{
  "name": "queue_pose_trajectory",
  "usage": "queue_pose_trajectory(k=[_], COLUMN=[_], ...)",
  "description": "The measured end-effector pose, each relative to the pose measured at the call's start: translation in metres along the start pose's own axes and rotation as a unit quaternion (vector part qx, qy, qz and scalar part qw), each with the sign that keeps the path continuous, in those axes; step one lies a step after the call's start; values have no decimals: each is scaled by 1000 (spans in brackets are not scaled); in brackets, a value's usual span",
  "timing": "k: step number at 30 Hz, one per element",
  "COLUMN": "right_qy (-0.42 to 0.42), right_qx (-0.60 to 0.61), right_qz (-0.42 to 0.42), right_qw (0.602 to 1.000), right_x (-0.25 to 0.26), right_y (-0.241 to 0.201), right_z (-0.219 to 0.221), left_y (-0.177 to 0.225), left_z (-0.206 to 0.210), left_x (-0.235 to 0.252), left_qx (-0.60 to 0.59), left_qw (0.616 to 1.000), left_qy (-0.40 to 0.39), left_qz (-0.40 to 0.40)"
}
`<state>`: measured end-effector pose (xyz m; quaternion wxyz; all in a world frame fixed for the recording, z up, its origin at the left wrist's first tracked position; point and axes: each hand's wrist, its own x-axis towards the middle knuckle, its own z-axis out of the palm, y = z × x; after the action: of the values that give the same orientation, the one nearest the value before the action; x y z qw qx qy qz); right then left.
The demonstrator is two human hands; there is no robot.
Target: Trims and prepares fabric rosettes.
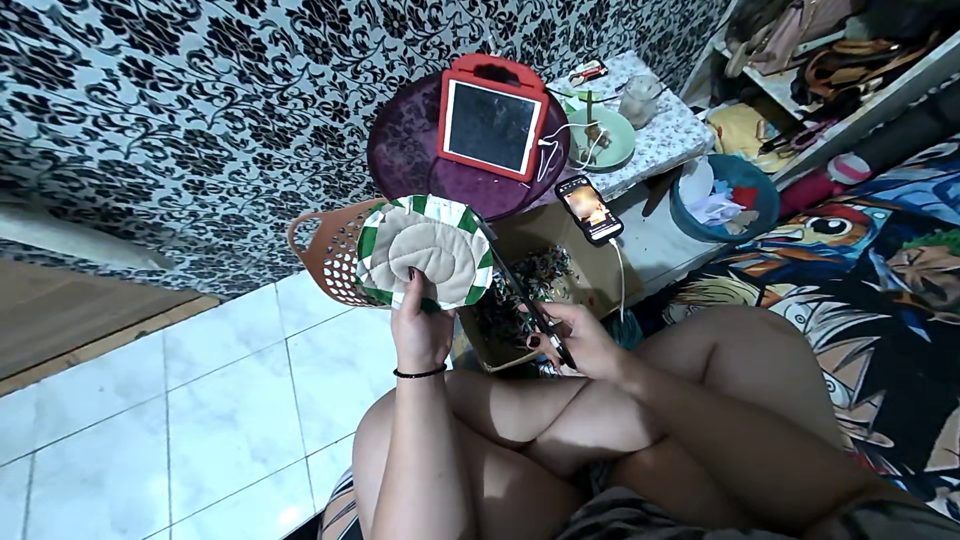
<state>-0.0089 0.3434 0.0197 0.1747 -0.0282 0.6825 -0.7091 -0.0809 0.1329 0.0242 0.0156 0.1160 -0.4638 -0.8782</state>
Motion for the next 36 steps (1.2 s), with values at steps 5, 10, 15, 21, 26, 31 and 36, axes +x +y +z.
queue_pose_trajectory(k=[5, 10, 15, 21, 26, 31, 36], right_qy=[1, 2, -2, 0, -34, -58, -21], right_qx=[2, 5, 2, 1, 1, -14, -23], right_qz=[-9, -15, -12, -16, -7, -13, -25], right_qw=[1000, 1000, 1000, 1000, 999, 998, 999], right_x=[0, 0, 1, 1, 1, 0, 0], right_y=[0, 1, 1, 3, 7, 9, 6], right_z=[1, 2, 1, 2, 0, 2, 2], left_y=[1, 1, 0, 0, 2, 3, 4], left_z=[2, 2, 1, 0, 0, 0, 0], left_x=[-1, -1, 0, 0, 1, 1, -2], left_qx=[-8, -14, -13, -16, -27, -23, -6], left_qw=[1000, 1000, 1000, 1000, 999, 1000, 1000], left_qy=[6, 7, 9, 3, 6, 4, -8], left_qz=[-3, -1, 7, 5, 22, 20, 5])
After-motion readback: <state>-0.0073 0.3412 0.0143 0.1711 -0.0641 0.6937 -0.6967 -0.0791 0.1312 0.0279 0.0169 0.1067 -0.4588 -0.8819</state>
